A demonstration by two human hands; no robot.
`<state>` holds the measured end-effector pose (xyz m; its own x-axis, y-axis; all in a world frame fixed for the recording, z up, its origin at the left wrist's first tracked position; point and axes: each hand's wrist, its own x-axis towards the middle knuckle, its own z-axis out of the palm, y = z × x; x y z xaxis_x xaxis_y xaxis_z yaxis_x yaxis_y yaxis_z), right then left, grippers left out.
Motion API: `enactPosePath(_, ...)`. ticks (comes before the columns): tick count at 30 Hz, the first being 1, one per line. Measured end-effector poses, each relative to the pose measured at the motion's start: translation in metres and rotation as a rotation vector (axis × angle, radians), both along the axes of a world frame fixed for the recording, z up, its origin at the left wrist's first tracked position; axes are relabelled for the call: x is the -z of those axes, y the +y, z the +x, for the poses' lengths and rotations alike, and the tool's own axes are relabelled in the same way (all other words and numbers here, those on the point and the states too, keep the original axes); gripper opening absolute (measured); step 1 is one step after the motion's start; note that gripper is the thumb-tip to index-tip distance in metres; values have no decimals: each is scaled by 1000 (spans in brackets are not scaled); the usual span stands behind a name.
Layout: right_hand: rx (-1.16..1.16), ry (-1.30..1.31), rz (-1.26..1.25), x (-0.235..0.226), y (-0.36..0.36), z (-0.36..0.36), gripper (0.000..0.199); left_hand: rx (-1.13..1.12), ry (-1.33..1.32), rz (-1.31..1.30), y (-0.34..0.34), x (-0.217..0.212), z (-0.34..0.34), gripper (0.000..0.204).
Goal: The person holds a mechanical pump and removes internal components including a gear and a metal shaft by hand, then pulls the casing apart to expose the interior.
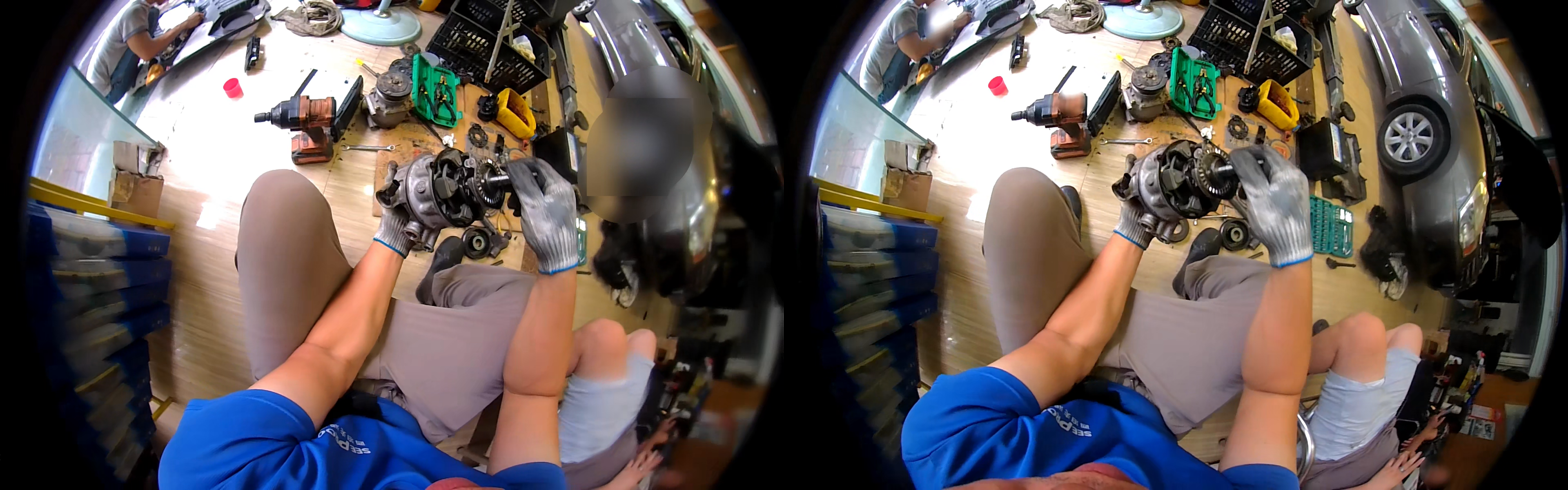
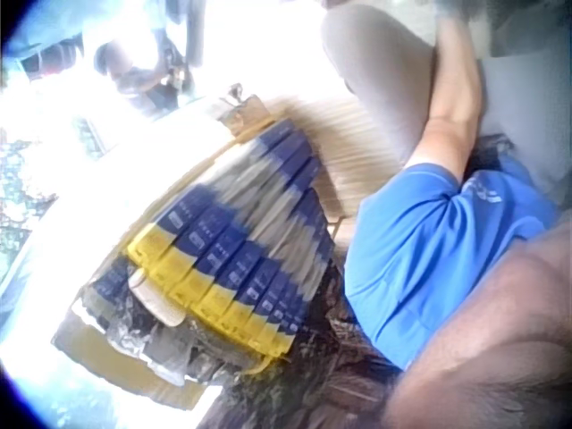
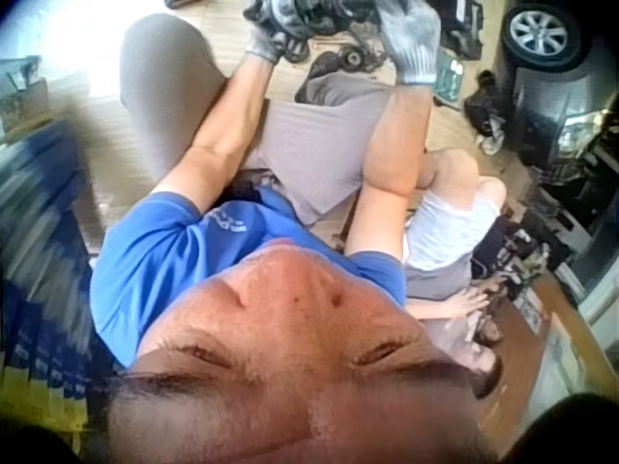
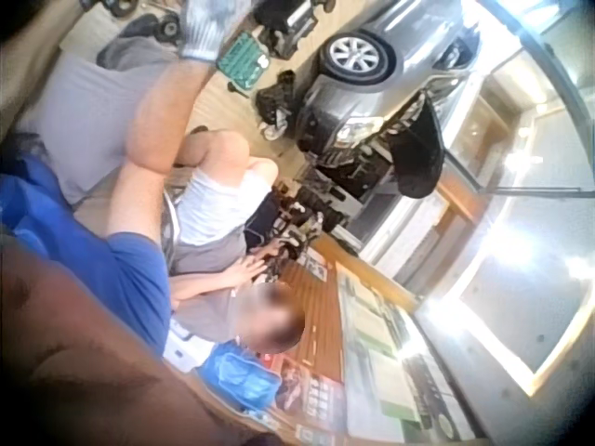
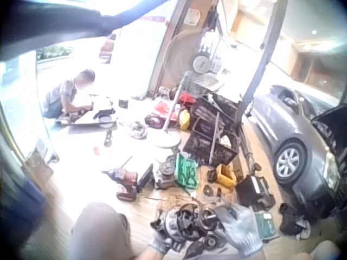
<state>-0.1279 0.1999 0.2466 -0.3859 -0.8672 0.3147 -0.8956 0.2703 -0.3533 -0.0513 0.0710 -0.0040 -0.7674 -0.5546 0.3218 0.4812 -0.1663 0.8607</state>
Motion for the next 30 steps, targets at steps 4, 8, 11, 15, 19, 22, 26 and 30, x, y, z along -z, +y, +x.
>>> enactPosePath(4, 207, -479, -105, -15, -5, 32, 19, -27, -51, -83, 5, -3, -2, 82)
enactPosePath(8, -130, -154, -119, -22, 0, 47, 20, 230, 116, 362, 3, -32, 12, 77)
enactPosePath(11, -293, 25, -92, -33, -4, 62, 23, 376, 336, 759, 5, -16, 7, 60)
enactPosePath(15, -380, 71, -29, -42, -8, 72, 27, 393, 436, 807, 3, -11, 10, 65)
enactPosePath(19, -385, 93, -19, -44, -6, 72, 28, 596, 710, 1154, 0, -22, 14, 88)
enactPosePath(22, -388, 91, -22, -47, -7, 71, 29, 555, 732, 1202, -3, -29, 18, 88)
enactPosePath(26, -361, 64, -25, -47, -6, 69, 30, 533, 740, 1157, -5, -42, 24, 77)
enactPosePath(30, -358, -22, -53, -44, -6, 65, 30, 569, 718, 1243, -8, -28, 19, 86)
